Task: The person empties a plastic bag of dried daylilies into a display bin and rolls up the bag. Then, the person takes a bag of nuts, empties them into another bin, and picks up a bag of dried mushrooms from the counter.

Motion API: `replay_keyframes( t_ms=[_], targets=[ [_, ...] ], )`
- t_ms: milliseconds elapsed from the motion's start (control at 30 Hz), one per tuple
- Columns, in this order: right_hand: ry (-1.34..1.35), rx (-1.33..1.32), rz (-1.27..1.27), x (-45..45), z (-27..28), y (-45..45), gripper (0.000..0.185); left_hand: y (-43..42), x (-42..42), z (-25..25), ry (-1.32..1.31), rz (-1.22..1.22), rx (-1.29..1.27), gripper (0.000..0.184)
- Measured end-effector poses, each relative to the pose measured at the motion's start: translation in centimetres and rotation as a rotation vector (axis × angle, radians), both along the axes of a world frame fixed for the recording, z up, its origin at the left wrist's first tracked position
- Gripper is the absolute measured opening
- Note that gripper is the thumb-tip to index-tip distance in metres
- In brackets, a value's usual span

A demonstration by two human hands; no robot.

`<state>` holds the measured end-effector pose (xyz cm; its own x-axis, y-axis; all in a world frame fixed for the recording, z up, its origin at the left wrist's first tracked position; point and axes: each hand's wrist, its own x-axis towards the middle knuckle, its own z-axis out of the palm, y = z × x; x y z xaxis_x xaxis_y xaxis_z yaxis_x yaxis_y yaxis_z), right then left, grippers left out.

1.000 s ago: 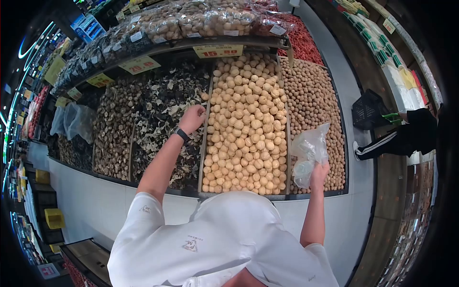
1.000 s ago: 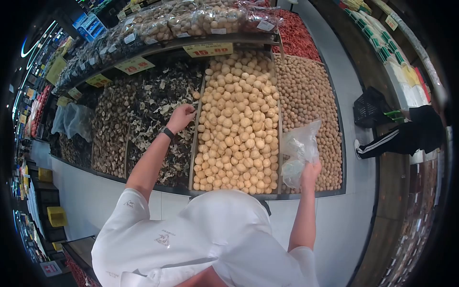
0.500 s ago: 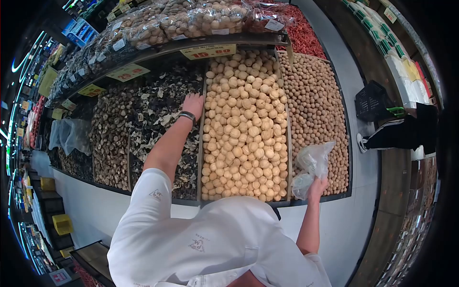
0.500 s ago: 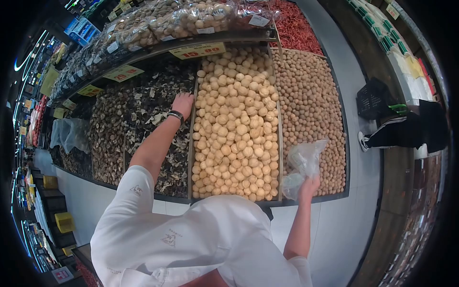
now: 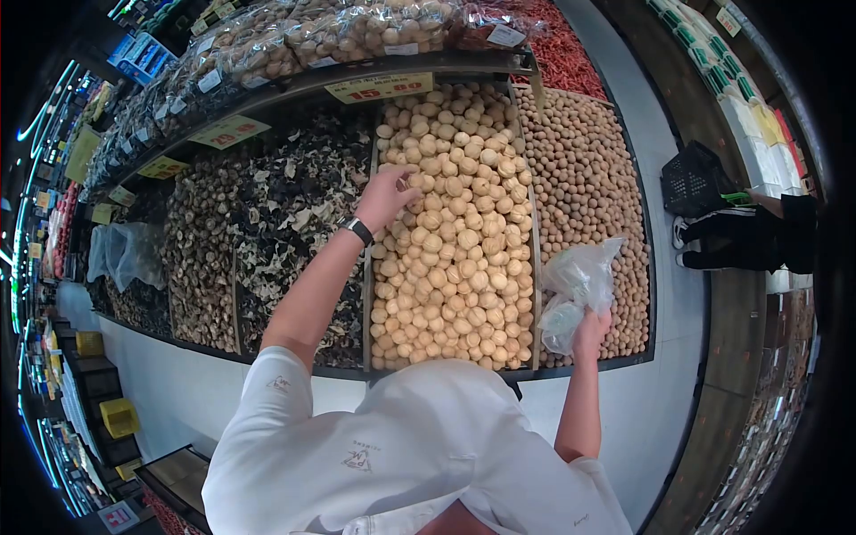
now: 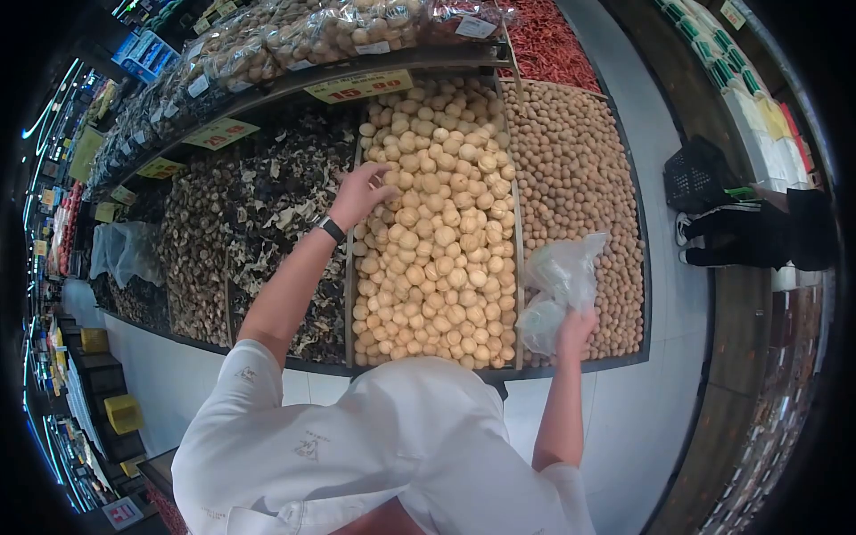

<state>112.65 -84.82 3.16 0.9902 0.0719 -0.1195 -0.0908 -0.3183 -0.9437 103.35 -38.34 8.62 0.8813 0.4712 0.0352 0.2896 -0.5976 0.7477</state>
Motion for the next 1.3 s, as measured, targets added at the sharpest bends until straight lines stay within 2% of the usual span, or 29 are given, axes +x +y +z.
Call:
replay_keyframes(
  t_ms=[133, 400, 533, 600, 800, 833, 900, 933, 1000, 1067, 1100, 1133, 1167, 1200, 1233, 1267, 1300],
  targets=[
    [0.020, -0.164, -0.122, -0.6, 0.1, 0.0, 0.033, -0.6, 0.3, -0.3, -0.093, 0.007, -0.020, 0.042],
    [0.037, 0.132, -0.056, -1.9, 0.8, -0.7, 0.035, 0.4, -2.1, -3.1, -0.068, 0.041, -0.076, 0.038],
    [0.064, -0.018, -0.088, -2.1, 2.3, -0.4, 0.035, 0.2, -2.8, -3.4, -0.060, 0.032, -0.026, 0.036],
    [-0.002, 0.201, -0.052, -2.1, 1.6, -0.8, 0.035, -0.1, -3.2, -3.6, -0.056, 0.026, -0.029, 0.036],
    [-0.100, 0.292, -0.091, -2.7, 1.5, -2.0, 0.033, -3.8, -7.3, -2.6, -0.169, 0.075, -0.332, 0.037],
    [-0.103, 0.291, -0.096, -3.1, 1.8, -2.2, 0.033, -4.8, -8.4, -1.6, -0.129, 0.076, -0.306, 0.038],
    [-0.107, 0.014, 0.081, -4.0, 3.1, -2.9, 0.031, -7.1, -10.2, -0.7, -0.147, 0.081, -0.362, 0.038],
    [-0.109, 0.013, 0.076, -4.6, 3.9, -2.7, 0.031, -8.3, -11.1, 0.0, -0.163, 0.093, -0.418, 0.037],
    [-0.259, 0.071, 0.397, -5.9, 5.8, -1.2, 0.030, -10.7, -12.8, 1.3, -0.134, 0.046, -0.436, 0.042],
    [-0.401, -0.010, 0.594, -7.3, 8.7, 1.3, 0.027, -13.2, -14.0, 2.1, -0.139, -0.073, -0.486, 0.061],
    [-0.448, -0.078, 0.699, -8.0, 9.3, 2.4, 0.025, -14.7, -14.4, 3.0, -0.139, -0.078, -0.486, 0.061],
    [-0.496, -0.147, 0.805, -8.8, 9.8, 3.5, 0.023, -16.2, -14.6, 4.1, -0.126, -0.146, -0.475, 0.071],
    [-0.525, -0.139, 0.905, -9.6, 10.5, 4.8, 0.022, -17.5, -14.8, 4.6, -0.114, -0.214, -0.465, 0.083],
    [-0.553, -0.131, 1.005, -10.5, 11.0, 6.0, 0.021, -18.1, -15.1, 3.5, -0.116, -0.217, -0.464, 0.083],
    [-0.555, -0.132, 1.003, -11.4, 11.0, 7.2, 0.021, -18.5, -15.3, 1.9, -0.161, -0.328, -0.567, 0.087],
    [-0.593, -0.026, 1.006, -12.2, 10.6, 8.5, 0.021, -19.0, -15.4, 0.5, -0.207, -0.440, -0.669, 0.092],
    [-0.630, 0.081, 1.008, -12.9, 10.2, 9.5, 0.021, -20.7, -15.2, 2.4, -0.067, -0.372, -0.758, 0.091]
  ],
)
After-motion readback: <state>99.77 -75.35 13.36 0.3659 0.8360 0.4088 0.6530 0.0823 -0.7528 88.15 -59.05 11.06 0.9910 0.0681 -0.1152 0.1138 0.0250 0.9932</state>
